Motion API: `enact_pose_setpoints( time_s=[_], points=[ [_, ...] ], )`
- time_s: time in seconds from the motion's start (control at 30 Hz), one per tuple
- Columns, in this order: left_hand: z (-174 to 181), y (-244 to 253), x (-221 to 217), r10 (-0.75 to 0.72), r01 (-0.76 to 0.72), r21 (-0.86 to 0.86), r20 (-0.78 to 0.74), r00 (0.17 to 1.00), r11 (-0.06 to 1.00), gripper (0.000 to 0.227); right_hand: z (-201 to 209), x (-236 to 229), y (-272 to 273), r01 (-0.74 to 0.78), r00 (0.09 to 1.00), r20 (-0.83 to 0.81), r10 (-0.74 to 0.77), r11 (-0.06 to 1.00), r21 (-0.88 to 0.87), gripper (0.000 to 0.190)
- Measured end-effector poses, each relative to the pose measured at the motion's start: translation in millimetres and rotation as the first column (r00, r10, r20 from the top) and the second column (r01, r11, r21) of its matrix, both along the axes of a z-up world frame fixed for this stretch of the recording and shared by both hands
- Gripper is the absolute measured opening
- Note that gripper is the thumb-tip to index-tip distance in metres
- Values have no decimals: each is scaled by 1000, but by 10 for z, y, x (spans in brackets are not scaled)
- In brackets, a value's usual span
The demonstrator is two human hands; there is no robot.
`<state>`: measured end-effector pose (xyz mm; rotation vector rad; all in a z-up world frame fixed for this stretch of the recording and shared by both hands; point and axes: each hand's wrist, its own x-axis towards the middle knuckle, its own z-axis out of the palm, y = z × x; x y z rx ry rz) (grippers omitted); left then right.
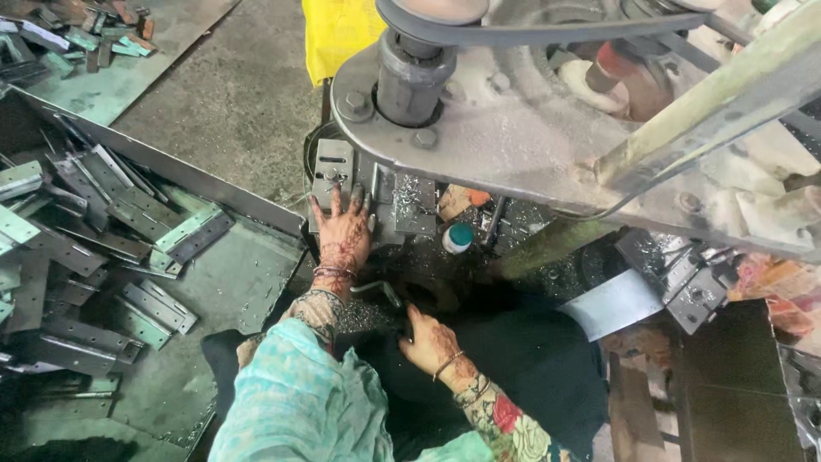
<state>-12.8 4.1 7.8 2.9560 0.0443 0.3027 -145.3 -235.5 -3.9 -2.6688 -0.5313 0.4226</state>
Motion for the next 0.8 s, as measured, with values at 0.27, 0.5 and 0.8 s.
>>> enact_pose_setpoints(
  time_s=[0.27,0.5,0.8],
  points=[
    [34,64,334,27,-26,17,-70,997,1000,50,-51,-65,45,21,1000,-9,-22,997,-69,87],
    [-145,30,266,22,-22,42,-14,1000,999,56,-122,-373,-112,52,983,-183,10,942,331,119],
    [21,50,296,5,-4,14,-51,999,1000,49,522,110,-166,-208,962,-74,263,882,423,91]
  ],
)
